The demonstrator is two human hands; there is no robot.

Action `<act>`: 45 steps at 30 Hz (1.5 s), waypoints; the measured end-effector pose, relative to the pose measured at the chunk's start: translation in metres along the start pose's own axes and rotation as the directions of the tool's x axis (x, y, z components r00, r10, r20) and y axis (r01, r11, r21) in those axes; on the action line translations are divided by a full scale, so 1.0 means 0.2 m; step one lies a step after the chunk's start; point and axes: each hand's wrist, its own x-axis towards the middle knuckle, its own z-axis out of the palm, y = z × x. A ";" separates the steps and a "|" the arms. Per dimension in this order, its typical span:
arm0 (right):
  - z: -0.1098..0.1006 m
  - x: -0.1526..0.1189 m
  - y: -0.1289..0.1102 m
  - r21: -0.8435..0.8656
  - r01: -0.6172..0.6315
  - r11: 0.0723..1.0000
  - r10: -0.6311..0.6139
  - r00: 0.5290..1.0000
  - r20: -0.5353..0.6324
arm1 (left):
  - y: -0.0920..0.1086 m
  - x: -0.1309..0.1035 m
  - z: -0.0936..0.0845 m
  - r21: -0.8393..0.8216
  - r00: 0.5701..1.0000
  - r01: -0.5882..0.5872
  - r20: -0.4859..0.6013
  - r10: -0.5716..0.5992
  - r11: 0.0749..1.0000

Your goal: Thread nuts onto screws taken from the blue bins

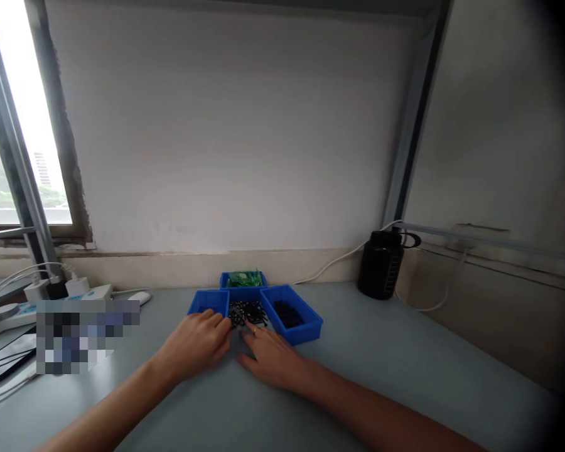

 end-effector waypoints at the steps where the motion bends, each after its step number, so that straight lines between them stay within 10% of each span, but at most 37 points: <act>1: 0.00 0.00 0.00 -0.004 0.008 1.000 -0.008 1.000 -0.011 | 0.02 0.00 -0.01 -0.033 0.998 -0.056 0.039 0.057 0.998; 10: -0.01 0.00 0.00 -0.046 0.077 0.996 -0.080 0.996 -0.049 | 0.10 -0.04 0.06 -0.161 0.961 -0.112 0.235 0.148 0.981; 45: -0.14 -0.11 0.02 0.036 0.320 0.947 -0.321 0.947 0.021 | 0.14 -0.04 0.07 -0.212 0.955 0.058 0.295 0.007 0.976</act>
